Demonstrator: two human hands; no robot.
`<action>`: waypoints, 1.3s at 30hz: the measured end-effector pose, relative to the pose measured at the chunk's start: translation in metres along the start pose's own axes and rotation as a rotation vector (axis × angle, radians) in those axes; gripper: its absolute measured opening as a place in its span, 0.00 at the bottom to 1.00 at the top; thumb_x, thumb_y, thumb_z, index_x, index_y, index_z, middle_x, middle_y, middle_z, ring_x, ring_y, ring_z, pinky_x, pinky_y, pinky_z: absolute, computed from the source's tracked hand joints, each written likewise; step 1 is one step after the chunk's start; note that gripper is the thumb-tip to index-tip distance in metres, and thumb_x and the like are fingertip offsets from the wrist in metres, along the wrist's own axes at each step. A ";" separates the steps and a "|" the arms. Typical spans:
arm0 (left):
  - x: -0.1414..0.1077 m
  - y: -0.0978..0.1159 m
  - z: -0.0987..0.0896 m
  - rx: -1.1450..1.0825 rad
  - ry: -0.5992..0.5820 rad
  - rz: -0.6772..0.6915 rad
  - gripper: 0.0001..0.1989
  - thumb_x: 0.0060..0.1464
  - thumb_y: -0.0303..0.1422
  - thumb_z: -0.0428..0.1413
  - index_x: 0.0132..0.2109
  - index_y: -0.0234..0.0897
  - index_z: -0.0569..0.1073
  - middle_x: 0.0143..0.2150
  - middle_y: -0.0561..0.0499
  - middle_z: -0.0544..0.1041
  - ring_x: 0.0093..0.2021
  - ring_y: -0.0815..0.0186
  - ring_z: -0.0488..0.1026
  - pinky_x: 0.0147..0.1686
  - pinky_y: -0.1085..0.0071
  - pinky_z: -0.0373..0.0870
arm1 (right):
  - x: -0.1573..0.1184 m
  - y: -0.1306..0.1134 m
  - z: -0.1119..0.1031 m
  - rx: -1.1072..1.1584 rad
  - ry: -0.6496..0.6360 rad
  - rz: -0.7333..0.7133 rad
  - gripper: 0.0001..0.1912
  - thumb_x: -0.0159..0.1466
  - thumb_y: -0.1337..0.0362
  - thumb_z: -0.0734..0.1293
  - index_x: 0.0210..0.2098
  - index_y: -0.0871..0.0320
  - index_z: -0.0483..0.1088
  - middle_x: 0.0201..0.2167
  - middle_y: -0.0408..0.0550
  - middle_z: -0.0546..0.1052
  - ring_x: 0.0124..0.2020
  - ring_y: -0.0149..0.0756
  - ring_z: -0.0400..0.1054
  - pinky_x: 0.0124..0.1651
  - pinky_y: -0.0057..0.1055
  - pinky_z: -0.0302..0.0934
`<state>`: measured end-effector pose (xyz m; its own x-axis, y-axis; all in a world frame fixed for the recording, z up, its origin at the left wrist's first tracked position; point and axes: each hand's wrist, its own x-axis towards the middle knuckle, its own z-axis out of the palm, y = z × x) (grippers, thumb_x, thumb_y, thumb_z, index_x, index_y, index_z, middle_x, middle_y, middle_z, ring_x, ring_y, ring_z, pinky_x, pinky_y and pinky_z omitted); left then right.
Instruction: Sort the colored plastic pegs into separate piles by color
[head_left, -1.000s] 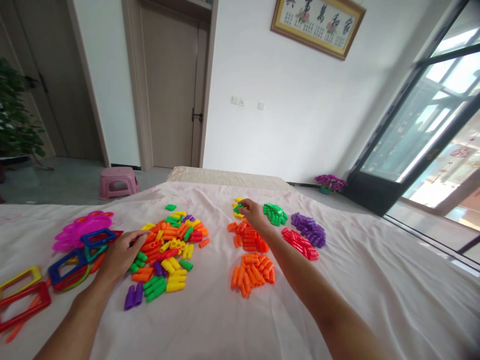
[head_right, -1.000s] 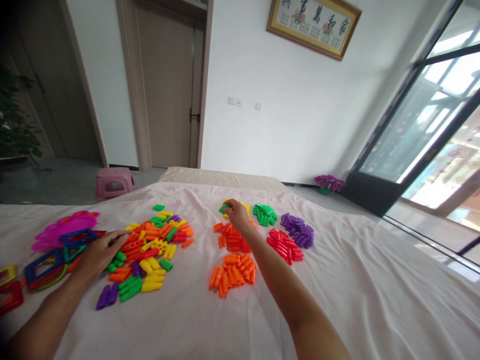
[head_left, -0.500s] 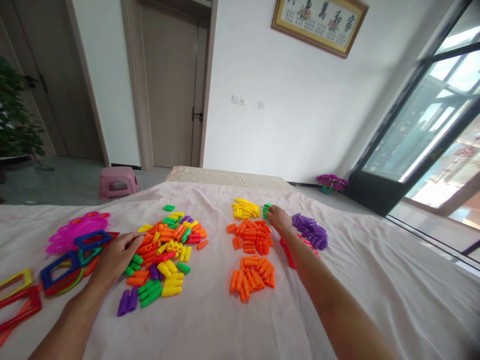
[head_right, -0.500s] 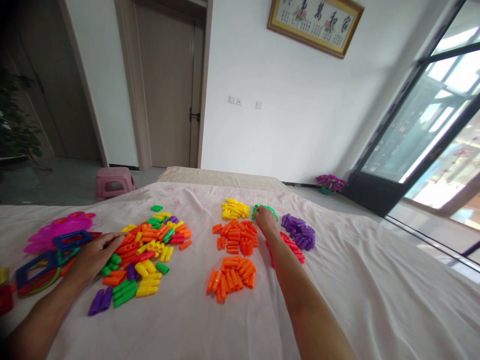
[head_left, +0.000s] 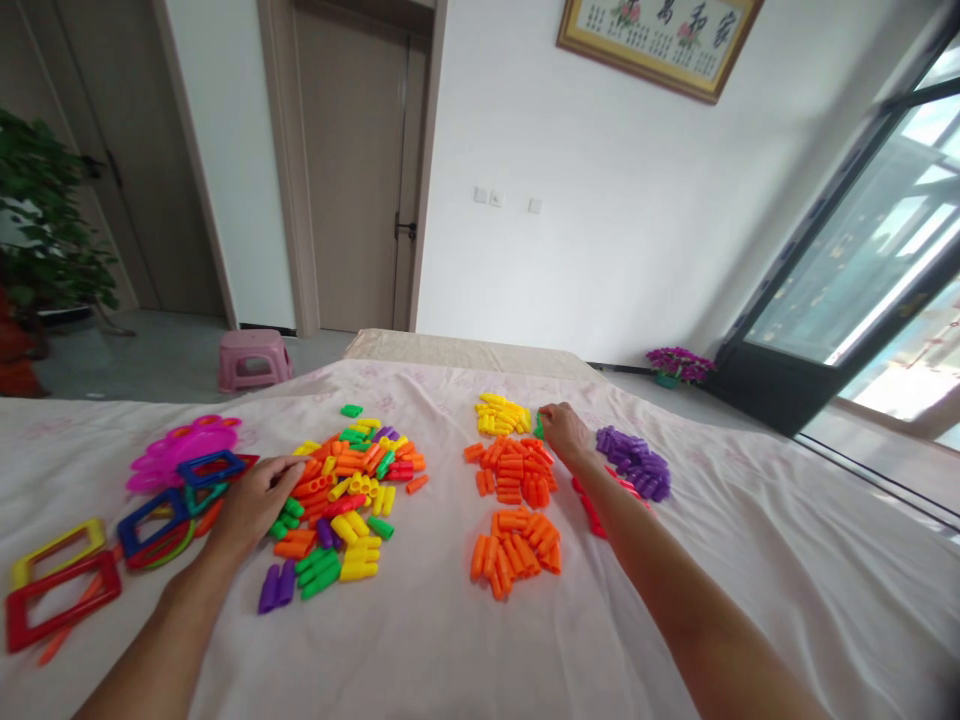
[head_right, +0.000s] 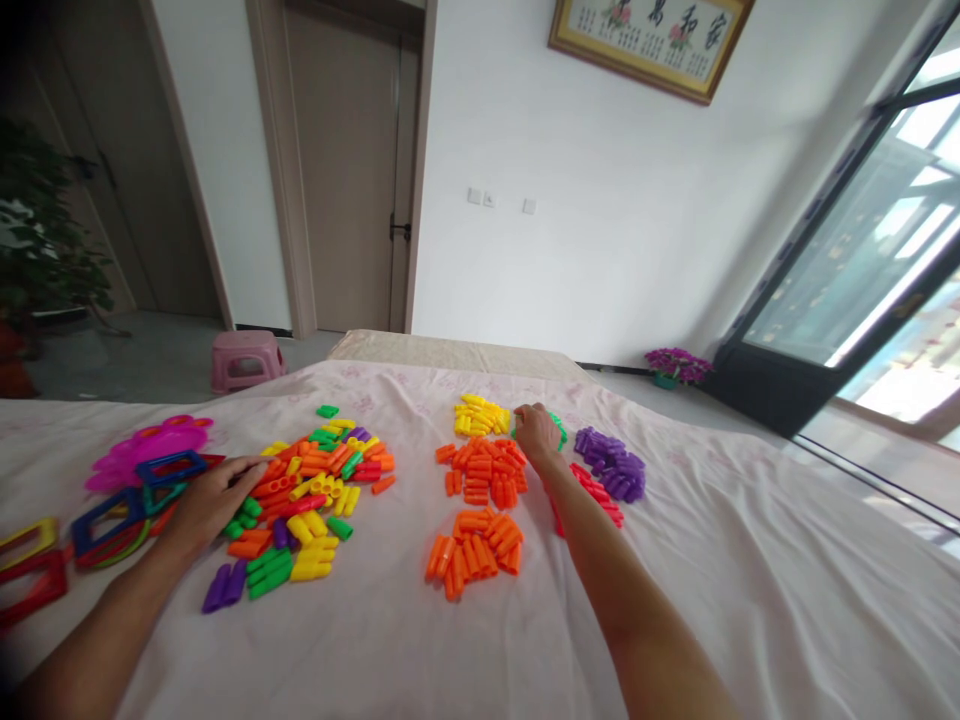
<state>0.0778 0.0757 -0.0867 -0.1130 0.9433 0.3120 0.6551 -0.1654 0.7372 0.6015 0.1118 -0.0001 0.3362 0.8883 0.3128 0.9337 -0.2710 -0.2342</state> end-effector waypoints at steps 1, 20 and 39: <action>0.000 0.001 0.000 -0.003 -0.003 0.000 0.25 0.55 0.50 0.51 0.46 0.38 0.80 0.49 0.45 0.82 0.51 0.54 0.76 0.52 0.65 0.70 | -0.005 -0.010 -0.002 0.043 0.012 -0.047 0.16 0.68 0.63 0.61 0.49 0.52 0.77 0.51 0.50 0.76 0.48 0.39 0.72 0.44 0.29 0.62; -0.002 0.009 -0.003 -0.011 0.000 0.025 0.23 0.56 0.47 0.50 0.46 0.37 0.81 0.47 0.45 0.82 0.48 0.55 0.77 0.50 0.65 0.71 | -0.124 -0.199 0.015 0.114 -0.356 -0.739 0.13 0.64 0.60 0.67 0.47 0.54 0.75 0.48 0.51 0.75 0.47 0.41 0.71 0.42 0.31 0.63; -0.001 0.006 -0.003 -0.002 -0.021 0.021 0.24 0.55 0.49 0.50 0.47 0.38 0.80 0.48 0.45 0.82 0.50 0.55 0.77 0.52 0.64 0.70 | -0.131 -0.204 0.013 0.078 -0.429 -0.663 0.16 0.60 0.59 0.68 0.48 0.53 0.72 0.48 0.50 0.73 0.45 0.41 0.72 0.41 0.31 0.63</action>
<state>0.0796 0.0728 -0.0814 -0.0837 0.9455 0.3148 0.6559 -0.1855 0.7317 0.3651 0.0551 -0.0052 -0.3788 0.9249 0.0316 0.9058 0.3776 -0.1922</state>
